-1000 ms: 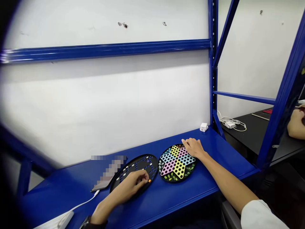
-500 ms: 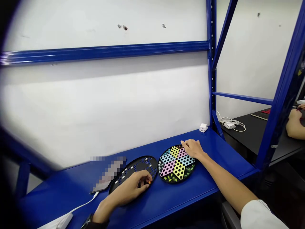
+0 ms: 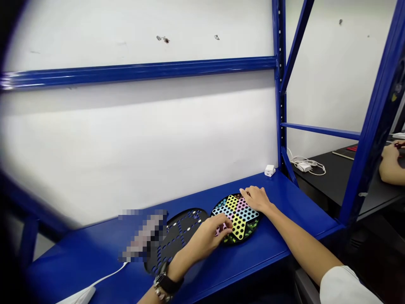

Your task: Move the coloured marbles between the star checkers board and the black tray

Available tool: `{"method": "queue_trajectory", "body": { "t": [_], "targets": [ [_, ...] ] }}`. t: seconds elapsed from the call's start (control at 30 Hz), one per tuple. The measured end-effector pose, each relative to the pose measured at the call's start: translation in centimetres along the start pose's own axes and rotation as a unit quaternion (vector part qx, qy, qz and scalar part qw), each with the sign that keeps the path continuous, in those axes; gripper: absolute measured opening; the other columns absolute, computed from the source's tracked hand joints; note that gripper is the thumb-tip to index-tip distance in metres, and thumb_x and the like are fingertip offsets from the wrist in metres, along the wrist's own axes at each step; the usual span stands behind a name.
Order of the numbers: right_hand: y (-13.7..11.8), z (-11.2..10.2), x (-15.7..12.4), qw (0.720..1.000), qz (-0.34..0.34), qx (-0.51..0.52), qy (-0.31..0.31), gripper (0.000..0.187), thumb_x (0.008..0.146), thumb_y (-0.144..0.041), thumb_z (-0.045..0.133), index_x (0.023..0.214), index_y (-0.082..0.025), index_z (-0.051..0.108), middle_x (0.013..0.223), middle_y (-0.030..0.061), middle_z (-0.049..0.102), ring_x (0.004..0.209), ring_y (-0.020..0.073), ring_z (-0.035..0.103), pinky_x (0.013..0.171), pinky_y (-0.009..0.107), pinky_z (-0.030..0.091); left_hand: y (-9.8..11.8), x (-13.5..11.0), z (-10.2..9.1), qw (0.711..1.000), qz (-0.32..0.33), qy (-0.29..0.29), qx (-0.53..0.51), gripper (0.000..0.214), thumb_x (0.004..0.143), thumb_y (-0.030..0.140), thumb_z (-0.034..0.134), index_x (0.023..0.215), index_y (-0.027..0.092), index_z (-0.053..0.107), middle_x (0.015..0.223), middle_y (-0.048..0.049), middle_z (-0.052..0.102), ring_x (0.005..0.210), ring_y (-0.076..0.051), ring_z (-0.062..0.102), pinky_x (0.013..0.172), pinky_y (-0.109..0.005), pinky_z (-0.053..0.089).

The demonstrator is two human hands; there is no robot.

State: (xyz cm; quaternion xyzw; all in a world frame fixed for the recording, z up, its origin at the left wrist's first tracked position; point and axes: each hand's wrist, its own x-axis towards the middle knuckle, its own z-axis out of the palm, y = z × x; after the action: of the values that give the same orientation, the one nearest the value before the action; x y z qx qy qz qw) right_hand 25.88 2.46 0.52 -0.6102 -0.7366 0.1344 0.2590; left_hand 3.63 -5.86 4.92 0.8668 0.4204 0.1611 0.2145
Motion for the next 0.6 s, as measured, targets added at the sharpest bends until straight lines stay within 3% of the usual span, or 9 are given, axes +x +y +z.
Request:
{"method": "queue_trajectory", "body": {
  "t": [0.2,0.37,0.47,0.6],
  "targets": [
    [0.1,0.2,0.1,1.0,-0.005,-0.005,0.003,0.059,0.101,-0.055,0.021,0.073,-0.02,0.059,0.085,0.004,0.067,0.088,0.0204,0.06,0.084,0.035,0.034,1.3,3.4,3.0,0.993,0.085,-0.044,0.064,0.018,0.093,0.028,0.052,0.096,0.024,0.07,0.098,-0.0011,0.068,0.092,-0.015,0.062,0.083,-0.025,0.046],
    [0.1,0.2,0.1,1.0,-0.007,-0.007,0.001,0.059,0.101,-0.056,0.021,0.074,-0.02,0.059,0.085,0.0037,0.067,0.087,0.0204,0.06,0.084,0.035,0.034,1.8,2.6,3.1,0.988,0.106,-0.011,0.109,0.027,0.098,0.029,0.045,0.112,0.029,0.067,0.108,-0.0013,0.067,0.101,-0.016,0.058,0.092,-0.029,0.044],
    [0.1,0.2,0.1,1.0,-0.007,-0.013,-0.001,0.059,0.101,-0.055,0.02,0.073,-0.02,0.058,0.083,0.0036,0.067,0.085,0.0198,0.059,0.083,0.036,0.034,2.5,1.9,3.2,0.98,0.118,-0.023,0.156,0.03,0.096,0.035,0.048,0.122,0.03,0.061,0.117,-0.0029,0.064,0.106,-0.021,0.055,0.095,-0.036,0.042],
    [0.0,0.2,0.1,1.0,-0.006,-0.018,0.004,0.057,0.101,-0.054,0.022,0.072,-0.019,0.058,0.084,0.0034,0.066,0.085,0.0191,0.059,0.082,0.036,0.034,2.6,1.7,3.6,0.984,0.1,-0.027,0.147,0.029,0.094,0.036,0.051,0.121,0.029,0.061,0.115,-0.0032,0.064,0.105,-0.023,0.054,0.095,-0.039,0.041]
  ]
}}
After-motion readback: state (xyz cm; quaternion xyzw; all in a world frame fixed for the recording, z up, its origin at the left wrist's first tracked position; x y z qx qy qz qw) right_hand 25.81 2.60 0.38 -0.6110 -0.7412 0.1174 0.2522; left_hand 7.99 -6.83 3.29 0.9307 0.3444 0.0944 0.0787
